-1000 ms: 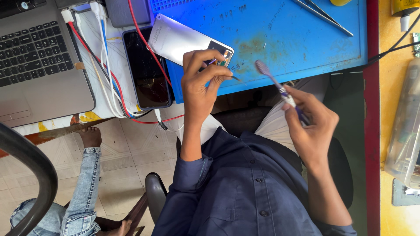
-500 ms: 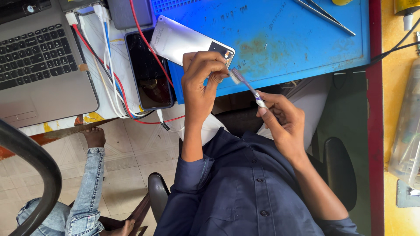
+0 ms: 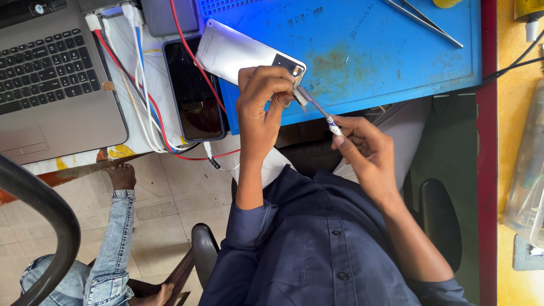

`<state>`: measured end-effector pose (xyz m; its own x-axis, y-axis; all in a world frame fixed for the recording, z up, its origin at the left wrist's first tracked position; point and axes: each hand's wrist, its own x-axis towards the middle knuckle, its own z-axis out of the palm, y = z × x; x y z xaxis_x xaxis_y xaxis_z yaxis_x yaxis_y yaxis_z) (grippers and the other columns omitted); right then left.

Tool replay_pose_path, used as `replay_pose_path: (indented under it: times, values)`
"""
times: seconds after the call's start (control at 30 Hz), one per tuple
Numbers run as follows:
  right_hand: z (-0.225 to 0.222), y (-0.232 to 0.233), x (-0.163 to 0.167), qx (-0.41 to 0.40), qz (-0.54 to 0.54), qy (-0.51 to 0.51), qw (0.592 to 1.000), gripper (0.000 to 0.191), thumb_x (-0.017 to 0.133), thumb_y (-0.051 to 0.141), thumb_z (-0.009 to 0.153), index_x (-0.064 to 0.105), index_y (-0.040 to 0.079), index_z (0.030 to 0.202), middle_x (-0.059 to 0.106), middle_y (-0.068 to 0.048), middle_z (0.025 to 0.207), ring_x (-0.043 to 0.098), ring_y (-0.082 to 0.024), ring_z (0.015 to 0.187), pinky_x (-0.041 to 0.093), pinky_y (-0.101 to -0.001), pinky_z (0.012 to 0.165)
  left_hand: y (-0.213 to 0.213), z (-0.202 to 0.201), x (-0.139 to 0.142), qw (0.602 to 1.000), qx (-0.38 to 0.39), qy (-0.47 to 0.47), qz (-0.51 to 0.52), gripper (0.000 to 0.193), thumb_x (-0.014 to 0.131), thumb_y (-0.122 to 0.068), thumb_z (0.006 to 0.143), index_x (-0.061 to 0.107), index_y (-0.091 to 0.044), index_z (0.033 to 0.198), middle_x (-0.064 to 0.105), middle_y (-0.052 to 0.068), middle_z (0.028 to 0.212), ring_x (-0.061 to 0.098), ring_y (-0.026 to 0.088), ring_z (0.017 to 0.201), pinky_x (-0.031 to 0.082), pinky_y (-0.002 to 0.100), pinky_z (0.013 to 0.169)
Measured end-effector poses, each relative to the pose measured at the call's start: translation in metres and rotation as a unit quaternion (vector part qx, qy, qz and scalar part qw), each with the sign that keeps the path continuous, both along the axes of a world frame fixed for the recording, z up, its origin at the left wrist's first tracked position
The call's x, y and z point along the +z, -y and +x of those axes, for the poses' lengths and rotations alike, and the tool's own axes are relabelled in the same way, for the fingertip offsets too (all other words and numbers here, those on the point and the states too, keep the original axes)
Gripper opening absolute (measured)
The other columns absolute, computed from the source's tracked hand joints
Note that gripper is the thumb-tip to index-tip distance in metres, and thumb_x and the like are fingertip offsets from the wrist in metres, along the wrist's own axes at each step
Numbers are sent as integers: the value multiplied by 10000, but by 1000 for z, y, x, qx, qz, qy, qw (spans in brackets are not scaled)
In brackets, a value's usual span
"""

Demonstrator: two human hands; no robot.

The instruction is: The person cleans a flexible ribbon cable and a small metal component using a toothbrush and liquid from a yellow bottle. They then use a soldering iron and tweezers to work on the ribbon cable attached to a smartphone screen.

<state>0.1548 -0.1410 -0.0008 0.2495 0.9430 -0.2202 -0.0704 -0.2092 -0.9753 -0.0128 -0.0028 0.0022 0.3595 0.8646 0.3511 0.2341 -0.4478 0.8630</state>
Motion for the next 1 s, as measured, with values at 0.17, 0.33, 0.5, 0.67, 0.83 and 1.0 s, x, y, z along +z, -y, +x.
replay_pose_path:
  times: [0.17,0.33,0.5,0.67,0.83,1.0]
  values:
    - [-16,-1,-1,-21,41,115,992,289,657,-3,997,676,-29,1284,655,-12,871,527,-44,712,419,-217,620,2,0,-2,1000,12,1,-4,96,712,-109,1000,636,-58,971,685,-1,1054,504,178,1069,512,307,839]
    - [-31,-5,-3,-35,97,243,965,271,685,-59,941,682,-43,1211,667,-89,887,548,-127,670,438,-269,618,1,-1,-4,1000,7,2,-16,171,636,-210,1064,607,-60,987,676,0,1063,492,181,1103,517,298,845]
    - [-39,-7,-12,-31,148,249,957,280,681,-91,962,654,-49,1237,626,-129,896,582,-183,740,466,-298,673,0,-1,-5,1000,8,7,-18,169,627,-212,1079,591,-68,998,664,2,1084,479,177,1084,496,304,846]
    - [-40,-5,-21,-30,167,243,955,274,675,-79,989,634,-50,1258,632,-134,928,602,-188,786,490,-303,715,1,-2,-7,1000,11,4,-19,160,632,-205,1078,593,-73,997,666,3,1083,480,179,1085,491,303,851]
    - [-41,-2,-29,-38,152,242,958,262,680,-76,986,636,-54,1243,626,-134,902,581,-187,740,474,-302,677,0,-2,-8,1000,6,10,-23,166,627,-212,1083,591,-77,993,668,-3,1080,483,173,1090,492,289,842]
    - [-43,0,-31,-36,164,261,950,240,684,-77,990,637,-44,1223,604,-117,858,576,-180,709,459,-302,639,-1,-2,-9,999,1,25,-40,161,625,-215,1067,585,-85,980,649,-11,1067,487,173,1096,519,286,850]
